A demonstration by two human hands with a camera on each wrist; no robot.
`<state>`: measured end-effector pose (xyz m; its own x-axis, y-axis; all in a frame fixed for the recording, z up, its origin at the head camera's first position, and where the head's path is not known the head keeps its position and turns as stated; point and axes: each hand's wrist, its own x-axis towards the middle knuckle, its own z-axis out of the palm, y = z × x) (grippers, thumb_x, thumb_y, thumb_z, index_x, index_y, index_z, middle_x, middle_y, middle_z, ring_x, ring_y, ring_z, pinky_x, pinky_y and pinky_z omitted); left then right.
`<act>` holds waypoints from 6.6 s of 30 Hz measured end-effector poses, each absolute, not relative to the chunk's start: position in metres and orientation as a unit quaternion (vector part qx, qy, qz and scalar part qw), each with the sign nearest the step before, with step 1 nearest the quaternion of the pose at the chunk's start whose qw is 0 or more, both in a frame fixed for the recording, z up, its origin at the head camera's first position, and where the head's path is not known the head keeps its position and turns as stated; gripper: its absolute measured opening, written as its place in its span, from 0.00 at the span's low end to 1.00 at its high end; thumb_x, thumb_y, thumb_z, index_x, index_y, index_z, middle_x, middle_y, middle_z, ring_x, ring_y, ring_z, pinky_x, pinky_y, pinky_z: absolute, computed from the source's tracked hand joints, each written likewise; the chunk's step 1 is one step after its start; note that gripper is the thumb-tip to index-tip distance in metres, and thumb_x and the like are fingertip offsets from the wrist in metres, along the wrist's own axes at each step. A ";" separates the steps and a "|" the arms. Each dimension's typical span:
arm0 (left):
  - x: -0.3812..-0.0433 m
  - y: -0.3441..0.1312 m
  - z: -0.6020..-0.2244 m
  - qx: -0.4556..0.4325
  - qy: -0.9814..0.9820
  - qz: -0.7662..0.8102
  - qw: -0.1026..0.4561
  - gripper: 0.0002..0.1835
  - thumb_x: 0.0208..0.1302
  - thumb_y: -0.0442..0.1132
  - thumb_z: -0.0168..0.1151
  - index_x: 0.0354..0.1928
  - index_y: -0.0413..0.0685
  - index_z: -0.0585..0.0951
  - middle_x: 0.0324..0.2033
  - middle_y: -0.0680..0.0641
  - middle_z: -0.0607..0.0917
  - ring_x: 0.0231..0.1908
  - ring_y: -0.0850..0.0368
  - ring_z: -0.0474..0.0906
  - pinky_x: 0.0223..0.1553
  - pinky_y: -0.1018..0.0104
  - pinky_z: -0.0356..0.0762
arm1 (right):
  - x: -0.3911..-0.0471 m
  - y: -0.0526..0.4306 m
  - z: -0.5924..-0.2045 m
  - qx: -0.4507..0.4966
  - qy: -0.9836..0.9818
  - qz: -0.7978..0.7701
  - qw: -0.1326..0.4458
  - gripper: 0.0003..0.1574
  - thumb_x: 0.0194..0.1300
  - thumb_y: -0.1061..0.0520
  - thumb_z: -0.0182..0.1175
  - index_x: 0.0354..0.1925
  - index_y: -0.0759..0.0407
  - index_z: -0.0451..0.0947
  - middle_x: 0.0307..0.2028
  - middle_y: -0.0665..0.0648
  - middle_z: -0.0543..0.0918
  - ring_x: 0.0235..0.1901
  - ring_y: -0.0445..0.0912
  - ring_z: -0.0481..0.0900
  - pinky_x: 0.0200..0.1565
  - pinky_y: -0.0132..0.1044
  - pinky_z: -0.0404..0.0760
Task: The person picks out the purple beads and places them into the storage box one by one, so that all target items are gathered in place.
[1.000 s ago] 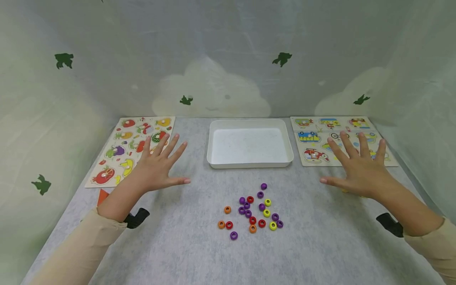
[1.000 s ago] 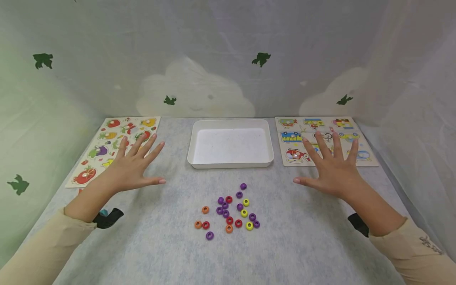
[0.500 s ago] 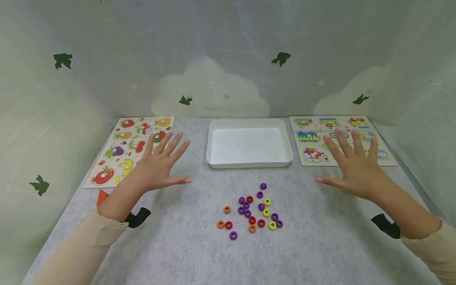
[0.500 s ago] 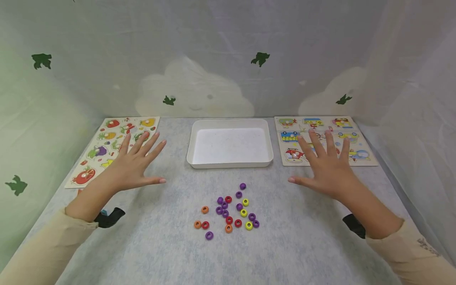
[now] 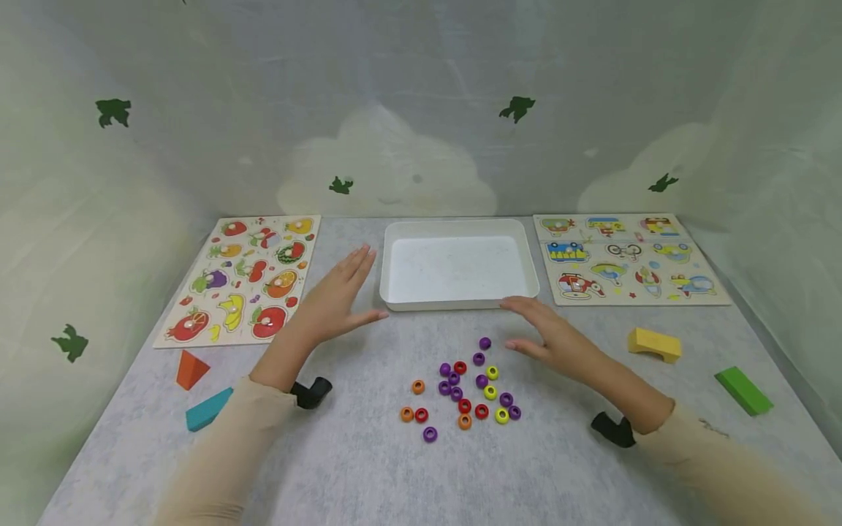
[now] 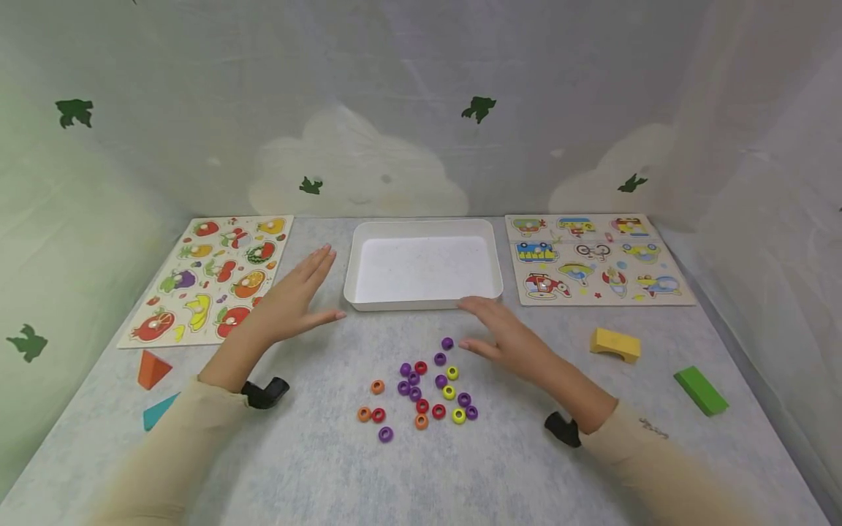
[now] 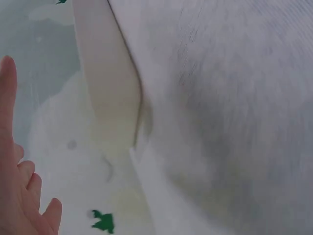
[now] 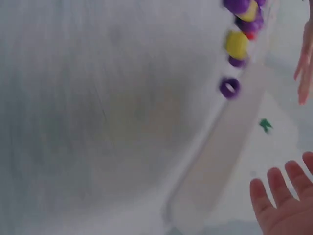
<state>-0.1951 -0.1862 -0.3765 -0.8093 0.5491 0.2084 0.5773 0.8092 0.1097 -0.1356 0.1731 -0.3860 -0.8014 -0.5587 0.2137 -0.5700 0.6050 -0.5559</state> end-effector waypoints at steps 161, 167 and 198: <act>-0.219 -0.162 -0.420 -0.118 -0.901 -0.406 -0.095 0.49 0.41 0.59 0.58 0.62 0.46 0.48 0.60 0.45 0.51 0.56 0.54 0.54 0.54 0.65 0.56 | -0.172 0.144 -0.406 0.285 -0.848 0.444 -0.056 0.14 0.51 0.59 0.57 0.40 0.59 0.74 0.35 0.46 0.75 0.34 0.39 0.72 0.39 0.32 0.73; -0.220 -0.162 -0.420 -0.114 -0.902 -0.407 -0.093 0.49 0.41 0.59 0.58 0.62 0.46 0.48 0.60 0.44 0.51 0.56 0.53 0.54 0.54 0.65 0.57 | -0.212 0.151 -0.401 0.223 -0.870 0.440 -0.005 0.14 0.53 0.59 0.56 0.40 0.59 0.73 0.37 0.52 0.75 0.36 0.41 0.72 0.40 0.32 0.73; -0.220 -0.162 -0.422 -0.117 -0.899 -0.411 -0.090 0.48 0.41 0.59 0.58 0.62 0.46 0.49 0.60 0.45 0.52 0.56 0.55 0.54 0.54 0.66 0.57 | -0.199 0.129 -0.396 0.265 -0.857 0.438 -0.055 0.21 0.50 0.55 0.59 0.43 0.62 0.70 0.40 0.58 0.74 0.39 0.50 0.71 0.43 0.37 0.71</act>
